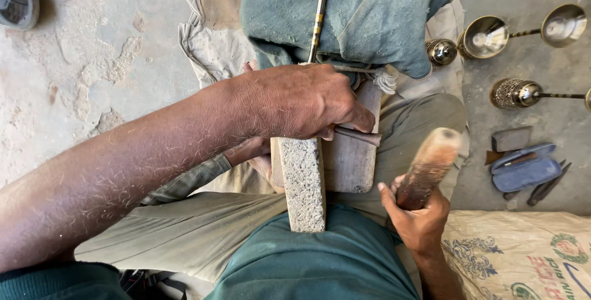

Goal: The person sits cross-legged on the floor and uses a wooden mallet to strike a metal chisel, engraving intricate patterns onto a brass goblet stem. The goblet is held steady against a stone block wrapped in cloth.

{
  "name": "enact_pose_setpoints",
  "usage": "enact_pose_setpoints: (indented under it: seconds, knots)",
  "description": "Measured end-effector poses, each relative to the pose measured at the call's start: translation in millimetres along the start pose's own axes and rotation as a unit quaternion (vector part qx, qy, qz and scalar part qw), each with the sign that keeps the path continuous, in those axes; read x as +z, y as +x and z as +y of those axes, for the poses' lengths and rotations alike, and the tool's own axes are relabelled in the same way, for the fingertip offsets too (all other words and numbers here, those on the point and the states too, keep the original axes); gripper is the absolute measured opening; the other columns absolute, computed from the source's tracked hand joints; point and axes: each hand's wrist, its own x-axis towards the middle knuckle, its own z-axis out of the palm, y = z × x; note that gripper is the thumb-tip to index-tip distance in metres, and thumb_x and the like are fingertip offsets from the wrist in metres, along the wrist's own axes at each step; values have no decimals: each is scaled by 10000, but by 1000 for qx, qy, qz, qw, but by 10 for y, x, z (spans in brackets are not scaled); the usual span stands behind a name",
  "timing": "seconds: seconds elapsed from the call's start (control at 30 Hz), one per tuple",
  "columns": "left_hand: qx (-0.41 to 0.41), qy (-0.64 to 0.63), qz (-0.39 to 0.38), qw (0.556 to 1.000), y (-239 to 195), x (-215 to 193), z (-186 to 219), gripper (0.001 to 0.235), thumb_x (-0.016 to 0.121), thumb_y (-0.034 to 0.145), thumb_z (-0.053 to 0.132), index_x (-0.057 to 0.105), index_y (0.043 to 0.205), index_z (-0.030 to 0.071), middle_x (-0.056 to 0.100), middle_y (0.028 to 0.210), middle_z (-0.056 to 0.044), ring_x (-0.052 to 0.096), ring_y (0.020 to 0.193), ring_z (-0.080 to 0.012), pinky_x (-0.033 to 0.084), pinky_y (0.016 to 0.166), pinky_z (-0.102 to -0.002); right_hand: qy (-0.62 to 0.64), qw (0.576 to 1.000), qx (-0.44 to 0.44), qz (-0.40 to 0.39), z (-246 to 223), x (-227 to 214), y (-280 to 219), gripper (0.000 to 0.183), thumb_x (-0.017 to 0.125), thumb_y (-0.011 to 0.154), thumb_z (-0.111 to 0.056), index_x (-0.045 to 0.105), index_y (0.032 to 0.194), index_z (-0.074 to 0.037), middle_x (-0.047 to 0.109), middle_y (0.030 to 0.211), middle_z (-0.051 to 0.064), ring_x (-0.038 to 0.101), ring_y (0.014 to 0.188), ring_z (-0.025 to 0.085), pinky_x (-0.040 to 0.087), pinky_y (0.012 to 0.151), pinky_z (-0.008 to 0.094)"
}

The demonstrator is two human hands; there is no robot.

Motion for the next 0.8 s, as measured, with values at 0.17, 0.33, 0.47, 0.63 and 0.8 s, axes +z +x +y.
enact_pose_setpoints:
  seconds: [0.17, 0.33, 0.47, 0.63, 0.8]
  knots:
    - [45, -17, 17, 999, 52, 45, -43, 485, 728, 832, 163, 654, 1308, 225, 744, 896, -118, 727, 886, -321, 581, 732, -475, 79, 994, -43, 69, -153, 65, -52, 220, 817, 877, 33, 605, 900, -22, 658, 841, 57, 634, 717, 121, 536, 646, 260]
    - [112, -6, 38, 993, 20, 36, -69, 461, 691, 840, 84, 687, 1283, 213, 750, 862, -110, 730, 849, -308, 584, 726, -454, -26, 993, -85, 71, -83, -1, -72, 170, 811, 846, 19, 647, 886, -1, 668, 731, 52, 654, 621, 108, 519, 583, 267]
    - [83, -4, 35, 996, 1, 114, -57, 440, 608, 884, 37, 717, 1272, 213, 747, 818, -103, 734, 796, -259, 585, 700, -423, -72, 996, -50, 20, 40, -4, -97, 168, 831, 816, 22, 671, 862, 9, 600, 576, 27, 535, 506, 89, 394, 478, 258]
    - [152, -28, 120, 981, -61, 200, -152, 331, 552, 971, 6, 744, 1192, 160, 753, 839, -94, 738, 787, -234, 596, 768, -400, -40, 985, -140, 88, 46, 99, -76, 109, 795, 909, 27, 693, 909, -12, 660, 741, 43, 609, 585, 97, 469, 562, 248]
    - [117, -85, 128, 981, -107, 127, -231, 403, 528, 963, -100, 701, 1237, 139, 731, 1221, -87, 774, 909, -185, 643, 721, -318, 1, 999, -44, 19, 196, 95, 20, 218, 823, 800, 24, 653, 936, 13, 693, 774, 45, 670, 651, 144, 545, 590, 303]
